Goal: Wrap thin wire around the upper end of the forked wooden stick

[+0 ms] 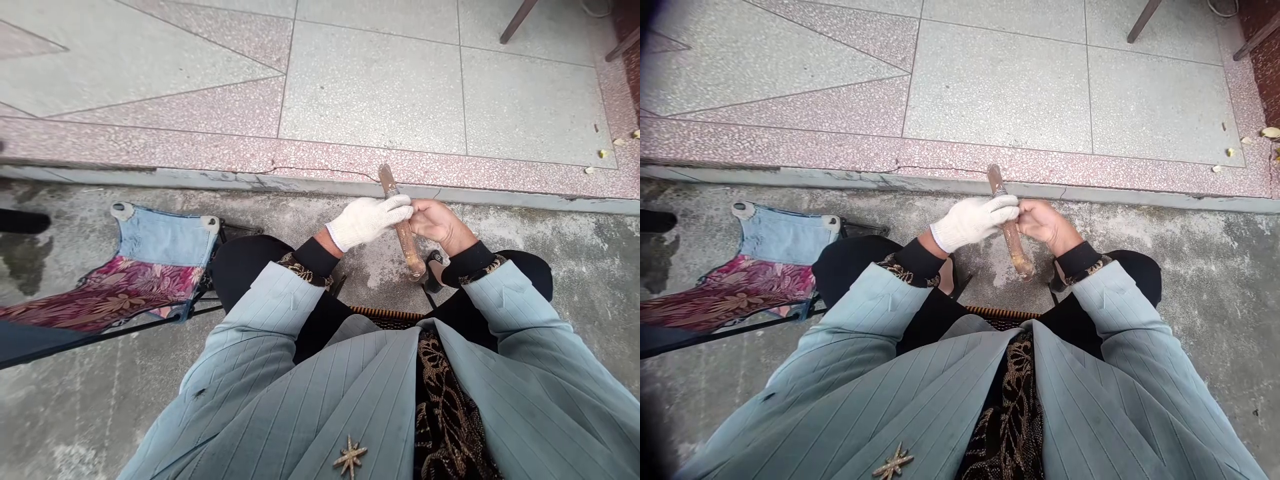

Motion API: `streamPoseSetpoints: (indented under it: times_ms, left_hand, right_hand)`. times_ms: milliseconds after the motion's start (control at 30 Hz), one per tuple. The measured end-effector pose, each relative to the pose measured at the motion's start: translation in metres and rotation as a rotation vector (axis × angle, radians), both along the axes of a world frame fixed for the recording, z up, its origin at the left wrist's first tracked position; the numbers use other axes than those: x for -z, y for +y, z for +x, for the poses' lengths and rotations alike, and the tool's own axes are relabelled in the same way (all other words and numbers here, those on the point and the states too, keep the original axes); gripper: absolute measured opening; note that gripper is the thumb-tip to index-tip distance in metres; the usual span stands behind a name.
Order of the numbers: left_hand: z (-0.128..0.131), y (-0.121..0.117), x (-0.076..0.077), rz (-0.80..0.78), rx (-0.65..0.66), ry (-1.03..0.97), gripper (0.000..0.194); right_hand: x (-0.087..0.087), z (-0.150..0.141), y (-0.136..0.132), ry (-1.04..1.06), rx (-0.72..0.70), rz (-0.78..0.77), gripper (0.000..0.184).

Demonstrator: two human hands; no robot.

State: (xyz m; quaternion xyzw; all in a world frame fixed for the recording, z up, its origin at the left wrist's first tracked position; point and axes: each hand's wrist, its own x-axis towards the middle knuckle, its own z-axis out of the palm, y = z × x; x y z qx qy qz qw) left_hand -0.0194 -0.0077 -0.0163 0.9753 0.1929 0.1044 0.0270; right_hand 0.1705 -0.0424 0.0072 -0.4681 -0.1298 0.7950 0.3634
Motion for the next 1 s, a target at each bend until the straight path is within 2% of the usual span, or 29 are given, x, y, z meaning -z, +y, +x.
streamPoseSetpoints:
  times_ms: [100, 267, 400, 600, 667, 733, 767, 833, 1000]
  left_hand:
    - [0.000, 0.000, 0.000, 0.041, 0.035, 0.028, 0.047]
    - [-0.002, 0.005, 0.005, -0.006, 0.088, 0.000, 0.051]
    - [-0.002, 0.004, 0.006, -0.045, 0.076, -0.062, 0.047]
    - [-0.003, -0.005, -0.003, -0.045, 0.187, -0.078, 0.049]
    - [-0.004, -0.008, -0.006, -0.026, 0.196, -0.088, 0.050]
    - [-0.004, -0.011, -0.008, -0.014, 0.202, -0.094, 0.051]
    - [-0.003, -0.013, -0.009, -0.014, 0.210, -0.089, 0.051]
    - [-0.002, -0.017, -0.009, -0.022, 0.242, -0.061, 0.051]
    - [0.002, -0.020, -0.004, -0.042, 0.273, 0.000, 0.050]
  right_hand:
    - [0.000, 0.004, 0.000, -0.064, -0.009, -0.009, 0.036]
    - [0.003, 0.012, 0.001, -0.132, -0.022, -0.045, 0.041]
    - [0.011, 0.016, 0.004, -0.148, 0.094, -0.112, 0.028]
    - [0.021, 0.026, 0.009, -0.181, 0.254, -0.178, 0.021]
    - [0.020, 0.032, 0.011, -0.222, 0.378, -0.132, 0.019]
    - [0.016, 0.039, 0.014, -0.260, 0.486, 0.021, 0.015]
    - [0.014, 0.042, 0.015, -0.266, 0.496, 0.114, 0.012]
    - [0.011, 0.046, 0.015, -0.259, 0.399, 0.251, 0.009]
    - [0.010, 0.038, 0.002, -0.245, -0.118, 0.285, 0.044]
